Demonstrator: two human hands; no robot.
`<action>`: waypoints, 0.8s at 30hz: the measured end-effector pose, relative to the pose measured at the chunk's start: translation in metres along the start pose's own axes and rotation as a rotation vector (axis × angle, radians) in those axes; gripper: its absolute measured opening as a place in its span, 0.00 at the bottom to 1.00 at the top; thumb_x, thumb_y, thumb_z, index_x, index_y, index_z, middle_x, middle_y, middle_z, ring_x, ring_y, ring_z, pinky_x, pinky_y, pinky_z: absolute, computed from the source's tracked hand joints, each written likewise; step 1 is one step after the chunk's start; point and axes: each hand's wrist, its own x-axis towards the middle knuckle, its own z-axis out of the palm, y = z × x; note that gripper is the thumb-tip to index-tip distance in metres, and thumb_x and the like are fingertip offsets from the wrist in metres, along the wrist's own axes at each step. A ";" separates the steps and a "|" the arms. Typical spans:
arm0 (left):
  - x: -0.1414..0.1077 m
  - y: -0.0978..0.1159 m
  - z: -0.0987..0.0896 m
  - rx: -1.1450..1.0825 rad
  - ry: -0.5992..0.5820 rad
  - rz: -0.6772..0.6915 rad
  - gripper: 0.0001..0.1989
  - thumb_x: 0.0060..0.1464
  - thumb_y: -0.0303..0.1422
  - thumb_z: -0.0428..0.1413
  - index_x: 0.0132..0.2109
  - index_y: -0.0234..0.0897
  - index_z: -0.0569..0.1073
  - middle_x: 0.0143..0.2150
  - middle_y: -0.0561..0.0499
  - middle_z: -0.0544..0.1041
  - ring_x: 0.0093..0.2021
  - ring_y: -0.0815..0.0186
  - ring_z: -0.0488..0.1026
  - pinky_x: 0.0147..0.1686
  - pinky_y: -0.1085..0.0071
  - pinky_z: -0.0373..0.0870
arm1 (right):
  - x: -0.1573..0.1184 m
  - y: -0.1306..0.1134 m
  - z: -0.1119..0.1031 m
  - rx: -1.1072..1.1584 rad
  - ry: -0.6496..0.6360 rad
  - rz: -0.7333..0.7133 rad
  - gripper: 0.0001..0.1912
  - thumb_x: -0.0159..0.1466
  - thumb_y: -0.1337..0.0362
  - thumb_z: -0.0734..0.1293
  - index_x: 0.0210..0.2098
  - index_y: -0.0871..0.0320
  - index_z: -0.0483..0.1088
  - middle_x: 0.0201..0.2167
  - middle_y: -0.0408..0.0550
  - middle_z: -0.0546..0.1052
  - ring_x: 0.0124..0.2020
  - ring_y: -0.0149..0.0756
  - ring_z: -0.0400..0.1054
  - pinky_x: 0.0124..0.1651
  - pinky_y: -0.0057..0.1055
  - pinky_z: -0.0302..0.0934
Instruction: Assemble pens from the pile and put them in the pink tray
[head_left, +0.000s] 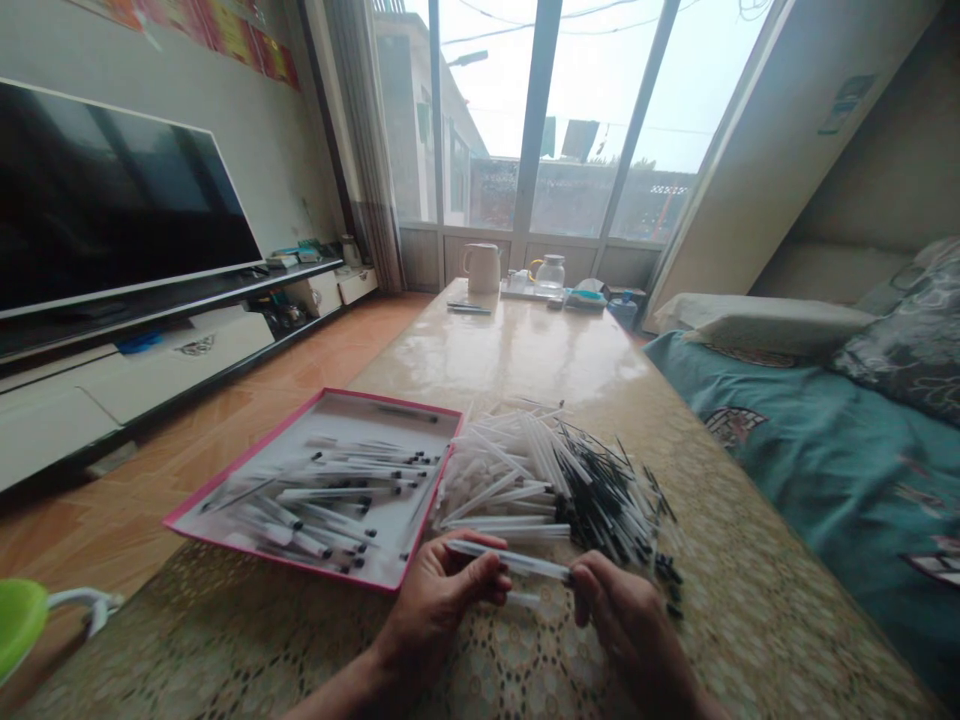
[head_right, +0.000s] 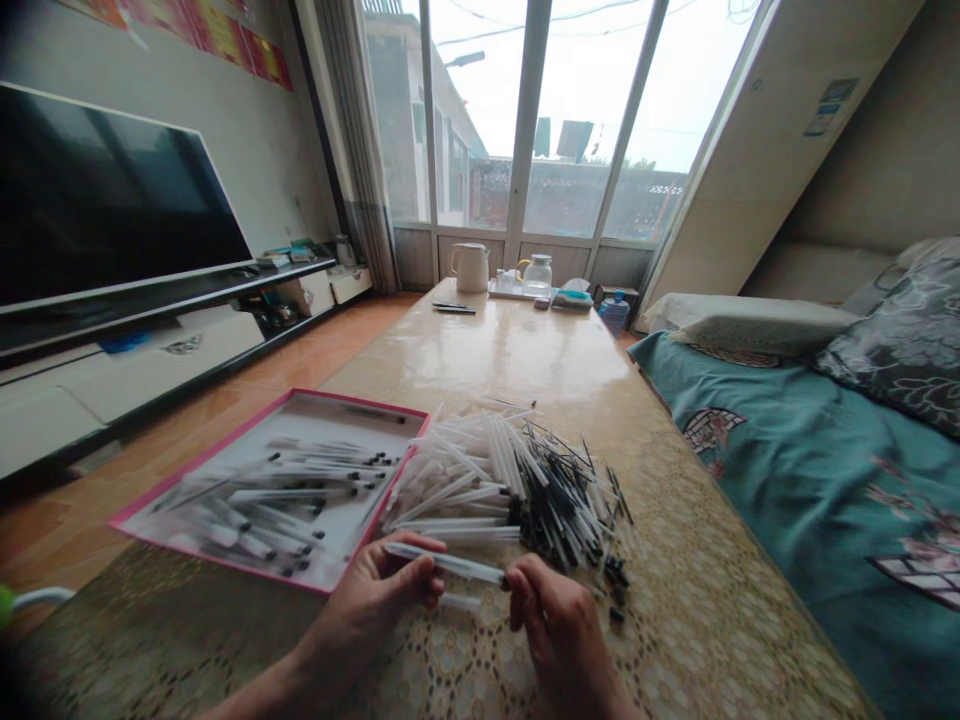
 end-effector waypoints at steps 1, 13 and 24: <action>0.000 0.000 0.000 0.001 0.001 -0.002 0.15 0.41 0.38 0.67 0.35 0.32 0.77 0.23 0.49 0.78 0.22 0.70 0.73 0.26 0.75 0.69 | 0.000 0.000 0.000 0.008 0.002 -0.002 0.19 0.69 0.55 0.52 0.28 0.56 0.65 0.17 0.40 0.67 0.18 0.29 0.63 0.24 0.23 0.56; 0.002 0.000 -0.002 -0.010 -0.019 0.005 0.13 0.44 0.35 0.65 0.36 0.31 0.77 0.24 0.48 0.79 0.24 0.69 0.74 0.27 0.75 0.70 | 0.001 -0.002 0.000 0.034 0.018 0.013 0.14 0.67 0.54 0.56 0.37 0.56 0.67 0.17 0.38 0.67 0.18 0.29 0.63 0.24 0.23 0.55; 0.000 0.004 0.000 -0.005 -0.022 -0.010 0.13 0.43 0.35 0.66 0.35 0.30 0.77 0.24 0.48 0.79 0.23 0.69 0.74 0.27 0.74 0.70 | 0.001 -0.001 -0.003 -0.003 -0.006 0.020 0.15 0.67 0.54 0.56 0.40 0.57 0.67 0.18 0.39 0.69 0.18 0.30 0.64 0.24 0.24 0.57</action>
